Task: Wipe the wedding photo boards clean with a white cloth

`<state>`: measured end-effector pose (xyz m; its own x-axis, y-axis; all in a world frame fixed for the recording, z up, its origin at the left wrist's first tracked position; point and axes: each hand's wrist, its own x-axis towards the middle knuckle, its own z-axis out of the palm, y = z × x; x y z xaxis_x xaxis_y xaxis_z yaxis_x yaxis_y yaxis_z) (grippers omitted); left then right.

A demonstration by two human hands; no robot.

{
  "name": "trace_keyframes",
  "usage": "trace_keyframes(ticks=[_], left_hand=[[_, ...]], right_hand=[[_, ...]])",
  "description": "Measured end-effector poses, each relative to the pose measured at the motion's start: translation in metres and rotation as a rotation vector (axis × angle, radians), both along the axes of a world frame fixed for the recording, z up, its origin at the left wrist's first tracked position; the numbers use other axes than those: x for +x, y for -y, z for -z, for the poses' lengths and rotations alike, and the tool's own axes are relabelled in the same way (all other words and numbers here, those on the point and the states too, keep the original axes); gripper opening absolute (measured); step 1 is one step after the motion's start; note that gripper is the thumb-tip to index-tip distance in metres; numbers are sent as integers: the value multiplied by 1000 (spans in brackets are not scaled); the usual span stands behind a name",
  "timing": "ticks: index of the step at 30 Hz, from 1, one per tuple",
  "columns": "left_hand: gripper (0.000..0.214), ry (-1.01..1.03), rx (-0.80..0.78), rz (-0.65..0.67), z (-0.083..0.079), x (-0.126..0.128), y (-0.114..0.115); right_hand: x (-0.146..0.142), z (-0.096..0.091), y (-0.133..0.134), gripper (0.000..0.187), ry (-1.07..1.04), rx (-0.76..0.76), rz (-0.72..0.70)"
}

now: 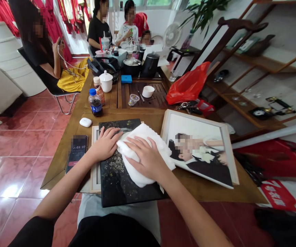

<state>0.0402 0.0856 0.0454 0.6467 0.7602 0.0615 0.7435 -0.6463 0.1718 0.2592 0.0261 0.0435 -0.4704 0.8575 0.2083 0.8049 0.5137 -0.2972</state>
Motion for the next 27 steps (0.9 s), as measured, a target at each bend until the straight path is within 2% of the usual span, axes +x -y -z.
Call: trace_keyframes(ticks=[3,7,21,24,27], left_hand=[[48,-2,-3,-5,0,0,0],[50,-2,-5,1,0,0,0],[47,31,19,-24,0,1,2],[47,31,22,-21,0,1,2],[48,30,19,-22,1,1,2]], right_hand=[[-6,1,-11,49,11,7,30],[-4,0,-9,49,50,17,-78],[5,-12,49,69,94,-113,-492],[6,-9,54,69,68,-96,-496],[2,-5,53,65,51,-68,-378]])
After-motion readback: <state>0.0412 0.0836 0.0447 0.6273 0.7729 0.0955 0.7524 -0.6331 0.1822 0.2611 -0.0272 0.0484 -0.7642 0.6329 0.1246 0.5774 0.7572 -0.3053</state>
